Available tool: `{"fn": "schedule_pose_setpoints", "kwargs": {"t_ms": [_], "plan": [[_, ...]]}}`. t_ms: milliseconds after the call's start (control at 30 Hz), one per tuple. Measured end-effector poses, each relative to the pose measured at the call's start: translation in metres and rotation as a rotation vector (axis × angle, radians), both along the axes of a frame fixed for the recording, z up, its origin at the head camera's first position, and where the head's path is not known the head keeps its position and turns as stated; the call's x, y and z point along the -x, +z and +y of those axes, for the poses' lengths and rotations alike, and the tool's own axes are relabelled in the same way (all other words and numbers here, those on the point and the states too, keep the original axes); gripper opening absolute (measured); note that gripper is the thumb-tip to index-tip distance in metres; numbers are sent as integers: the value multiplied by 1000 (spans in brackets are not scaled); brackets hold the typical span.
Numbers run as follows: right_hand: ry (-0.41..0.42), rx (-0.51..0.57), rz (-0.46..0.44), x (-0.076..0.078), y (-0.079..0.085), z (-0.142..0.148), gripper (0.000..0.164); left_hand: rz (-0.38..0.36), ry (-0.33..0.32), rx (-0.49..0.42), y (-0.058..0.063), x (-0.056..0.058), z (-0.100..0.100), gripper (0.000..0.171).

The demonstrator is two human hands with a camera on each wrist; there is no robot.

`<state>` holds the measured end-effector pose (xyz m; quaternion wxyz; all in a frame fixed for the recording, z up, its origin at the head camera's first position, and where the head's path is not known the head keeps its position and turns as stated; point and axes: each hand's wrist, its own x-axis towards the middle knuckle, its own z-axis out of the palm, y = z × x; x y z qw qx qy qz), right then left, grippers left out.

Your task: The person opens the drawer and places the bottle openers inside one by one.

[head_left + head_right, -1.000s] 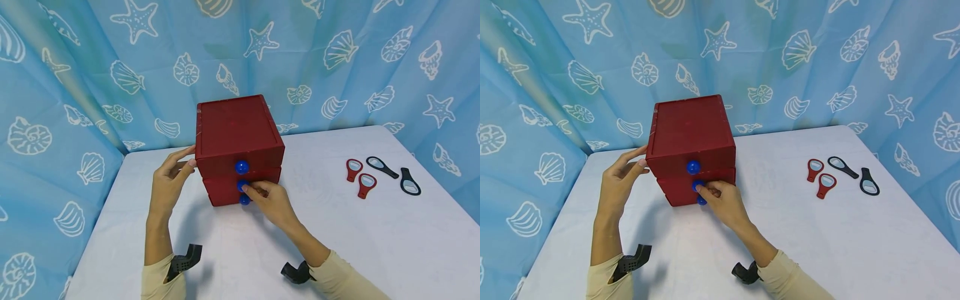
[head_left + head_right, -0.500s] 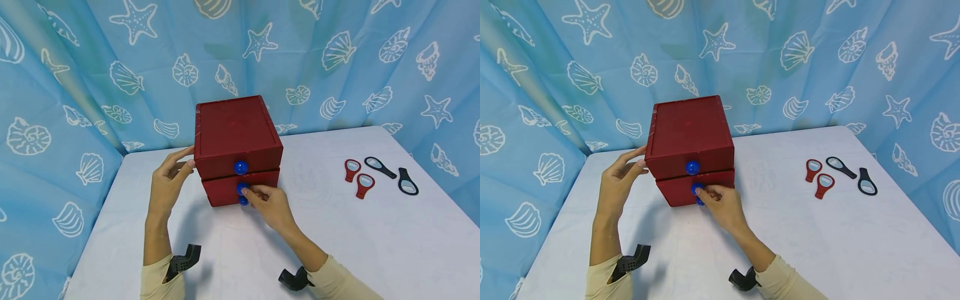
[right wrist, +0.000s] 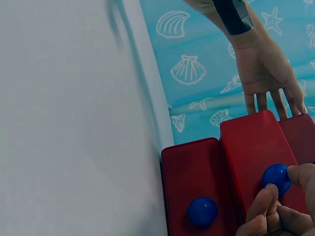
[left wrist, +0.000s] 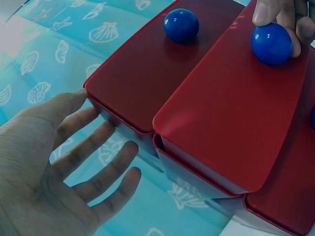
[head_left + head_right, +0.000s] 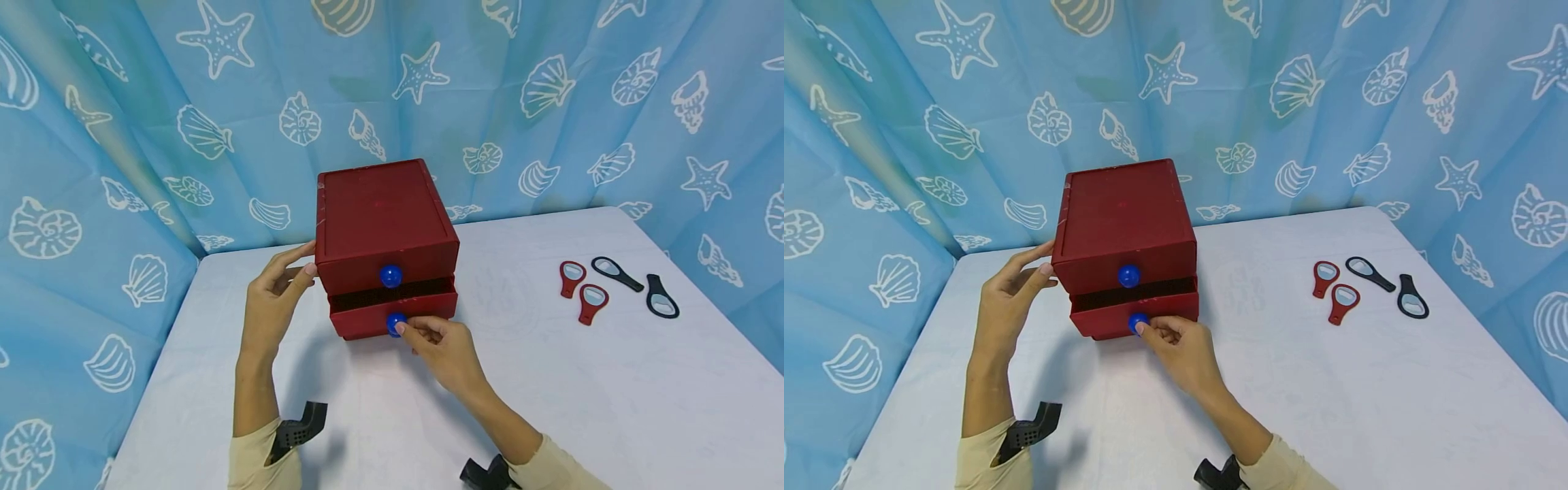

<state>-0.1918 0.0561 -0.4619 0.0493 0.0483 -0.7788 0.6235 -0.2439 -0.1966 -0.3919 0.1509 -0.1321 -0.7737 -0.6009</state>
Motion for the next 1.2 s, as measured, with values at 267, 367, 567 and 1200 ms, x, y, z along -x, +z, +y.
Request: {"fn": "schedule_pose_setpoints", "kwargs": {"t_ms": [267,367,567,1200], "plan": [[-1,13,-19,-9,-3,3,22,-5,-8,0,-1,0,3,37],[-7,27,-26,-13,-3,4,22,-10,-11,4,-2,0,4,38],[-11,59,-37,-20,-5,7,20,-7,-20,1,-3,1,6,37],[5,76,-3,-28,-5,9,18,13,-11,-17,0,-2,4,36]]}}
